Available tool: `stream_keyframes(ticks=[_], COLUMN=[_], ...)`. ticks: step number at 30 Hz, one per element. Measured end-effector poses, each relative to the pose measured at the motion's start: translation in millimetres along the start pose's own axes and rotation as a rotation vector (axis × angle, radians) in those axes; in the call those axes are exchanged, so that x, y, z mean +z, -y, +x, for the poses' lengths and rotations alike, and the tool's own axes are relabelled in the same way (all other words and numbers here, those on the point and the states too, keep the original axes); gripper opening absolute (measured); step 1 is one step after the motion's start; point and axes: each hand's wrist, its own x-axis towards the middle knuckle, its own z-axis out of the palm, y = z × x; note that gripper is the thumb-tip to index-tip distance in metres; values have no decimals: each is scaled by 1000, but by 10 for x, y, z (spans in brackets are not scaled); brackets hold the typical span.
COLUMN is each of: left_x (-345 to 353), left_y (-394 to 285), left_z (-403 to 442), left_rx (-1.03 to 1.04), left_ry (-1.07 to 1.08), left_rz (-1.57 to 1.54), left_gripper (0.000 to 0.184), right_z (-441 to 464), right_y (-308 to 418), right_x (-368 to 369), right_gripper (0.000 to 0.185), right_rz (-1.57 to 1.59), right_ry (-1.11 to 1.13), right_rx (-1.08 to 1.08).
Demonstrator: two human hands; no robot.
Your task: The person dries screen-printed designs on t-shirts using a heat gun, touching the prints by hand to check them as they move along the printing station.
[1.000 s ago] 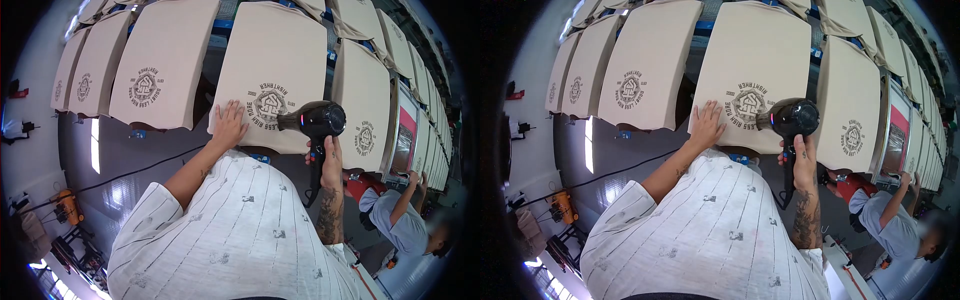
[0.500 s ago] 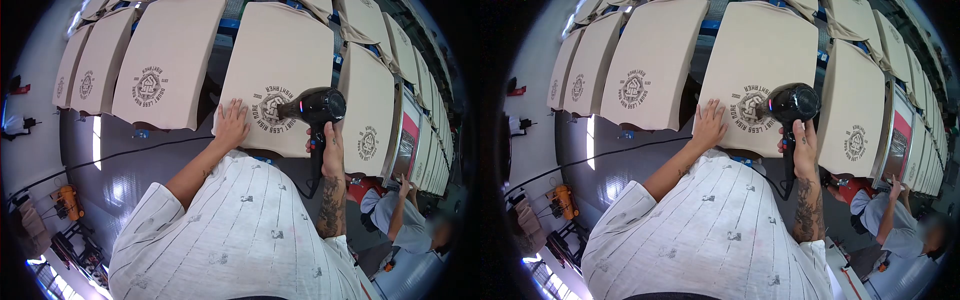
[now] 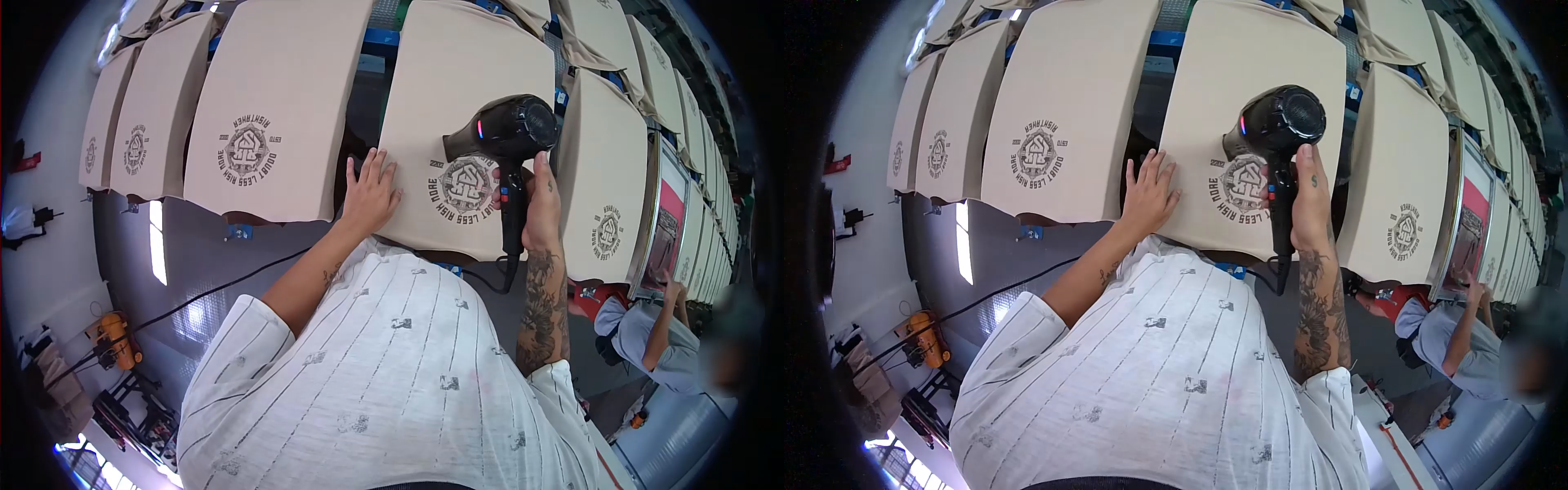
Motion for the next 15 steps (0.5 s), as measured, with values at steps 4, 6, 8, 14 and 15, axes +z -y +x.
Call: stream_keyframes(ticks=[4, 6, 8, 14, 15], left_x=[14, 35, 51, 136, 136], left_y=[46, 14, -30, -233, -275], left_z=[48, 64, 78, 97, 104], left_rx=[21, 29, 32, 70, 76], left_ry=[-19, -17, 7, 9, 10], left_rz=[3, 3, -3, -17, -15], left_gripper=[52, 52, 52, 52, 52], right_z=[-72, -137, -207, -538, -596], right_y=[59, 65, 38, -17, -44], right_x=[-221, -363, -519, -778, -809], right_gripper=[64, 64, 64, 64, 65], right_rz=[-33, -18, -8, -7, -18], right_ry=[-104, -149, -182, -238, -236], right_rx=[0, 5, 17, 25, 36])
